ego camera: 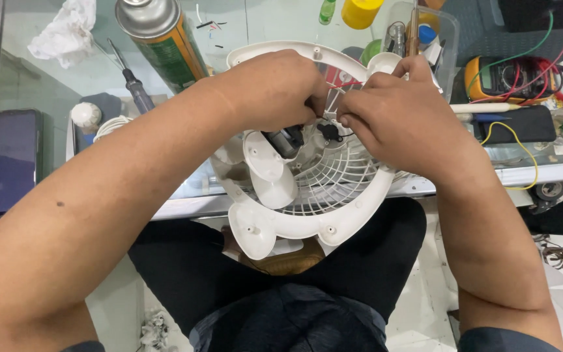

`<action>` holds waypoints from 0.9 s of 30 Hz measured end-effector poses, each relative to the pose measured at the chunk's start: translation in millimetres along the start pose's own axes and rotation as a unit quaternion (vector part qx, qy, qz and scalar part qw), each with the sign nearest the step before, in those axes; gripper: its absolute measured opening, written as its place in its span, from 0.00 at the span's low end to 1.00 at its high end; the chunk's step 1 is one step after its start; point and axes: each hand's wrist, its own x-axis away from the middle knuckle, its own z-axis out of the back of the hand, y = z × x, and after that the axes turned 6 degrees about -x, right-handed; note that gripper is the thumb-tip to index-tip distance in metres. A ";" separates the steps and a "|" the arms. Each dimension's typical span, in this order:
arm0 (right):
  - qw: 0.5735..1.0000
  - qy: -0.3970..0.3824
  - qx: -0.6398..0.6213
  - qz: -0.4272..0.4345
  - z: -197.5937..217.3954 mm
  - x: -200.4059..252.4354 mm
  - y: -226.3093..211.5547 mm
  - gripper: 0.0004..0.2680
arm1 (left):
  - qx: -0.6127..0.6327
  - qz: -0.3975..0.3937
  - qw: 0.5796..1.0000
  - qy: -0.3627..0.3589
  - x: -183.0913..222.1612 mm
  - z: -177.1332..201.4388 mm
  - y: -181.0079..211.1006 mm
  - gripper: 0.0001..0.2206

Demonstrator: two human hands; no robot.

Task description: Disassembling a small electric fan and preparing wires for repair on a workbench.

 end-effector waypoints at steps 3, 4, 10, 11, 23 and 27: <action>1.000 -0.019 0.018 0.003 1.9 -0.5 -0.7 0.09 | -0.007 -0.017 1.000 0.017 -11.9 -11.8 -4.8 0.06; 0.999 -0.025 0.025 0.000 2.5 -1.1 -0.8 0.09 | -0.012 -0.015 1.000 0.019 -16.0 -14.9 -5.8 0.07; 0.998 -0.054 0.028 -0.032 35.0 9.8 6.6 0.10 | -0.020 -0.018 0.999 0.031 -15.4 -19.0 -9.2 0.06; 0.997 -0.058 0.030 -0.032 33.7 9.5 6.4 0.10 | -0.017 -0.019 0.999 0.032 -14.5 -19.1 -10.1 0.06; 0.988 -0.119 0.084 0.058 11.6 -22.0 14.4 0.05 | -0.004 0.005 1.000 0.024 -16.0 -19.0 -11.8 0.08; 0.988 -0.151 -0.008 0.027 4.8 -31.2 16.0 0.07 | 0.035 0.014 0.999 0.003 -10.0 -14.0 -11.9 0.06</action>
